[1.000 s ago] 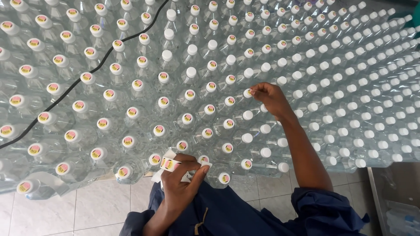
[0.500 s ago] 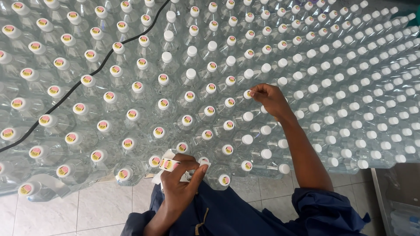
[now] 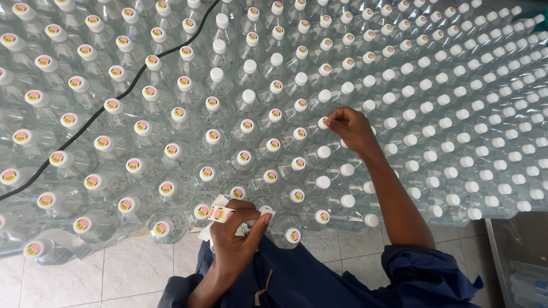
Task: Manually applying small circular labels to the center of bottle caps on a large grid of water bottles.
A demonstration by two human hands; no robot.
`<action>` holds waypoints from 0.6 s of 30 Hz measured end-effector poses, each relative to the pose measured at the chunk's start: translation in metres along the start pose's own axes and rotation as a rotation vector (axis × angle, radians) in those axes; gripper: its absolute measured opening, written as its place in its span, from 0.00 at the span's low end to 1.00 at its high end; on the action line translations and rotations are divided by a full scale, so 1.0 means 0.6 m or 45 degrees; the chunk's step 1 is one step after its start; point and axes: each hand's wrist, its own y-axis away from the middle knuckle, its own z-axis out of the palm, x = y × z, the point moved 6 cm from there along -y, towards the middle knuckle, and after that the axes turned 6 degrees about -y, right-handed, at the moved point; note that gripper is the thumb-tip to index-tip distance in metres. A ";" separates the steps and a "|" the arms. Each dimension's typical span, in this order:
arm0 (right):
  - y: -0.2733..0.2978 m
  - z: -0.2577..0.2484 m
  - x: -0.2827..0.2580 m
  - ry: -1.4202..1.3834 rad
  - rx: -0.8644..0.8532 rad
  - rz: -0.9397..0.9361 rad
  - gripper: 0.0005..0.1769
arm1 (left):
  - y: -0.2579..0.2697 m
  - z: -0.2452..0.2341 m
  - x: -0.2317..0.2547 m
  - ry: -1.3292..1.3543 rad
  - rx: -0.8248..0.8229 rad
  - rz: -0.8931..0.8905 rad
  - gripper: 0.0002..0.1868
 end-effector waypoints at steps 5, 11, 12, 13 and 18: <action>0.002 -0.002 -0.016 0.009 0.078 0.003 0.46 | 0.000 0.001 0.000 -0.007 -0.016 0.007 0.11; -0.025 0.010 0.022 0.075 -0.017 -0.075 0.15 | -0.001 0.001 0.001 0.020 -0.020 0.008 0.11; -0.028 0.010 0.030 0.075 -0.015 -0.067 0.15 | 0.005 0.003 -0.002 0.022 -0.027 0.003 0.11; -0.031 0.010 0.033 0.045 -0.017 -0.118 0.12 | 0.010 0.005 -0.006 0.010 -0.027 -0.008 0.11; -0.013 0.002 0.031 -0.106 0.134 -0.137 0.12 | 0.020 0.007 -0.009 0.014 -0.051 -0.037 0.11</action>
